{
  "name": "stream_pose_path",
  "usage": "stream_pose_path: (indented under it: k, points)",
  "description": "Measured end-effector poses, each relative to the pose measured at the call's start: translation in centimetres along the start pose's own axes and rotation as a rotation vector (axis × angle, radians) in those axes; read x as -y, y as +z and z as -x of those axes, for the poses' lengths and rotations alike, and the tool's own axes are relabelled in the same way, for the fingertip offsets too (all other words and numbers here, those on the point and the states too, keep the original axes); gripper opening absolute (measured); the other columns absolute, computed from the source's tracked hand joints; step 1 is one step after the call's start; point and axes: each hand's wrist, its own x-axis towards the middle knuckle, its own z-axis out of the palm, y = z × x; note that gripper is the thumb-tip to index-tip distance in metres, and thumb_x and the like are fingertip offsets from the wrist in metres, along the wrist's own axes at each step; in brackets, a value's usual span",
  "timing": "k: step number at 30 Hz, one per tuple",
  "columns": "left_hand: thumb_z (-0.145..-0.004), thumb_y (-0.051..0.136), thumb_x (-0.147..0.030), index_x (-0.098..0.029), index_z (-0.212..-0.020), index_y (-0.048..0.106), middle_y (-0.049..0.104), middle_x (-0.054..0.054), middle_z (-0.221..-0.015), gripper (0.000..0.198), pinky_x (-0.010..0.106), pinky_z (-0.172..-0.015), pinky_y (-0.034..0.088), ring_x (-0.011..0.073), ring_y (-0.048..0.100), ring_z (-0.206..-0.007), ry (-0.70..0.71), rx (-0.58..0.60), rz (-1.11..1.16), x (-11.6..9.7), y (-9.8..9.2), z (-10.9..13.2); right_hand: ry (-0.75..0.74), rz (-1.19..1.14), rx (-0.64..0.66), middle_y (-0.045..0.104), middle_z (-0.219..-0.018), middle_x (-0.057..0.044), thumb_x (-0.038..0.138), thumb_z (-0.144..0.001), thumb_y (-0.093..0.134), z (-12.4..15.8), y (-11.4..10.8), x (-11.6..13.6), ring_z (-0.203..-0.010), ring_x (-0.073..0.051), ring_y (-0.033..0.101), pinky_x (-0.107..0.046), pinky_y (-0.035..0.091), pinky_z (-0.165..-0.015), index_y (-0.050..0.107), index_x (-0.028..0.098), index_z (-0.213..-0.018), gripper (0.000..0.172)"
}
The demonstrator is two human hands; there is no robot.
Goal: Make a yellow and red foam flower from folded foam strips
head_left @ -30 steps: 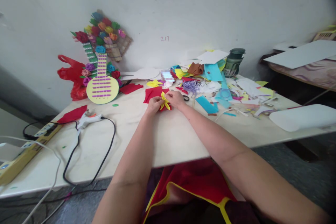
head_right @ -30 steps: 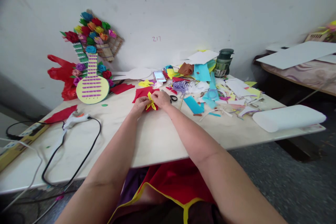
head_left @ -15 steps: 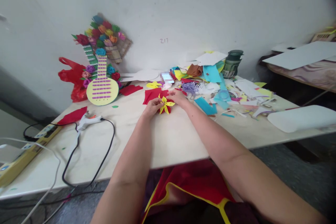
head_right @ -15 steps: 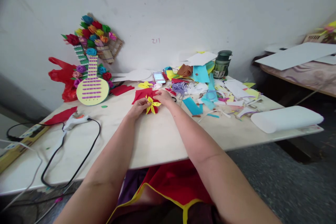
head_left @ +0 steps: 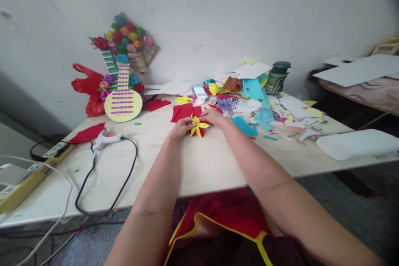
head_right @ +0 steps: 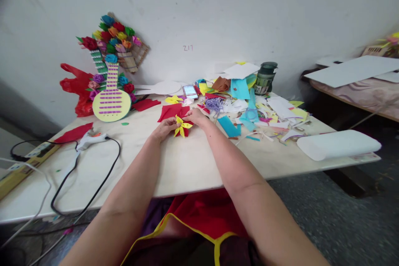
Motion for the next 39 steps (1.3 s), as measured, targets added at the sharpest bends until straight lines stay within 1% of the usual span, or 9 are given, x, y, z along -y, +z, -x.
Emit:
stream_pose_path:
  k: [4,8,14,18,24,28,32,34,39]
  points:
    - [-0.054,0.078,-0.035,-0.014,-0.075,0.063,0.059,-0.001,-0.067,0.033,0.023,-0.061,0.041,0.0097,0.053,-0.061,-0.003,0.008,0.038,0.3,-0.2,0.0,-0.096,0.147,-0.033,0.042,-0.046,0.006,0.037,-0.052,0.07,0.1,0.0,0.5,-0.048,-0.006,0.036,-0.022,0.028,-0.049,0.052,0.015,-0.049,0.029]
    - [-0.053,0.079,-0.033,-0.014,-0.074,0.066,0.062,0.0,-0.067,0.032,0.023,-0.062,0.041,0.01,0.053,-0.061,0.019,-0.019,0.017,0.1,-0.1,0.0,-0.143,0.193,-0.027,0.045,-0.048,0.004,0.037,-0.055,0.067,-0.1,-0.2,0.5,-0.05,-0.008,0.039,-0.023,0.029,-0.049,0.056,0.014,-0.052,0.025]
    - [-0.049,0.081,-0.03,-0.013,-0.072,0.067,0.064,0.002,-0.066,0.031,0.023,-0.059,0.042,0.0106,0.055,-0.06,-0.036,0.004,0.053,-0.8,0.2,0.4,-0.167,0.151,0.068,0.05,-0.052,0.003,0.037,-0.058,0.065,-0.1,-0.3,0.1,-0.052,-0.009,0.043,-0.023,0.031,-0.051,0.061,0.013,-0.058,0.025]
    - [-0.048,0.082,-0.028,-0.012,-0.07,0.067,0.066,0.004,-0.069,0.031,0.024,-0.059,0.044,0.0125,0.058,-0.062,-0.078,0.068,0.051,-1.3,0.3,0.5,-0.164,0.123,0.139,0.051,-0.053,0.003,0.037,-0.057,0.065,-0.1,-0.4,-0.1,-0.052,-0.009,0.043,-0.023,0.032,-0.051,0.062,0.012,-0.061,0.025]
    - [-0.049,0.081,-0.024,-0.011,-0.069,0.066,0.066,0.005,-0.068,0.028,0.024,-0.06,0.044,0.0128,0.059,-0.061,-0.093,0.105,0.099,-1.5,0.5,0.7,-0.117,0.05,0.187,0.053,-0.053,0.004,0.038,-0.057,0.068,0.1,-0.3,-0.1,-0.05,-0.007,0.043,-0.022,0.032,-0.05,0.061,0.012,-0.061,0.027]
    - [-0.051,0.08,-0.024,-0.012,-0.071,0.065,0.065,0.003,-0.068,0.027,0.024,-0.061,0.045,0.0115,0.059,-0.062,-0.068,0.112,0.126,-1.3,0.5,0.5,-0.049,0.005,0.188,0.052,-0.051,0.004,0.039,-0.053,0.072,0.1,-0.3,-0.4,-0.049,-0.007,0.042,-0.021,0.032,-0.049,0.059,0.013,-0.06,0.03]
    - [-0.052,0.08,-0.024,-0.013,-0.078,0.065,0.066,0.003,-0.074,0.032,0.024,-0.066,0.046,0.012,0.06,-0.067,-0.059,0.119,0.111,-1.1,0.6,0.3,-0.052,-0.028,0.177,0.056,-0.057,0.002,0.041,-0.052,0.073,-0.1,-0.5,-0.7,-0.053,-0.008,0.045,-0.022,0.035,-0.053,0.06,0.013,-0.062,0.032]
    - [-0.052,0.08,-0.024,-0.013,-0.076,0.066,0.066,0.004,-0.074,0.03,0.024,-0.066,0.046,0.0123,0.06,-0.067,-0.042,0.111,0.068,-1.0,0.5,0.3,-0.062,-0.042,0.18,0.057,-0.059,0.001,0.042,-0.053,0.072,0.0,-0.5,-0.6,-0.054,-0.008,0.045,-0.023,0.036,-0.055,0.06,0.013,-0.065,0.033]
    - [-0.052,0.079,-0.026,-0.012,-0.074,0.069,0.066,0.005,-0.07,0.028,0.024,-0.06,0.045,0.0119,0.057,-0.062,-0.016,0.099,-0.025,-0.7,0.0,0.2,-0.154,0.042,0.129,0.042,-0.051,0.007,0.046,-0.057,0.067,0.6,-0.4,0.4,-0.05,-0.006,0.033,-0.023,0.026,-0.051,0.052,0.015,-0.055,0.035]
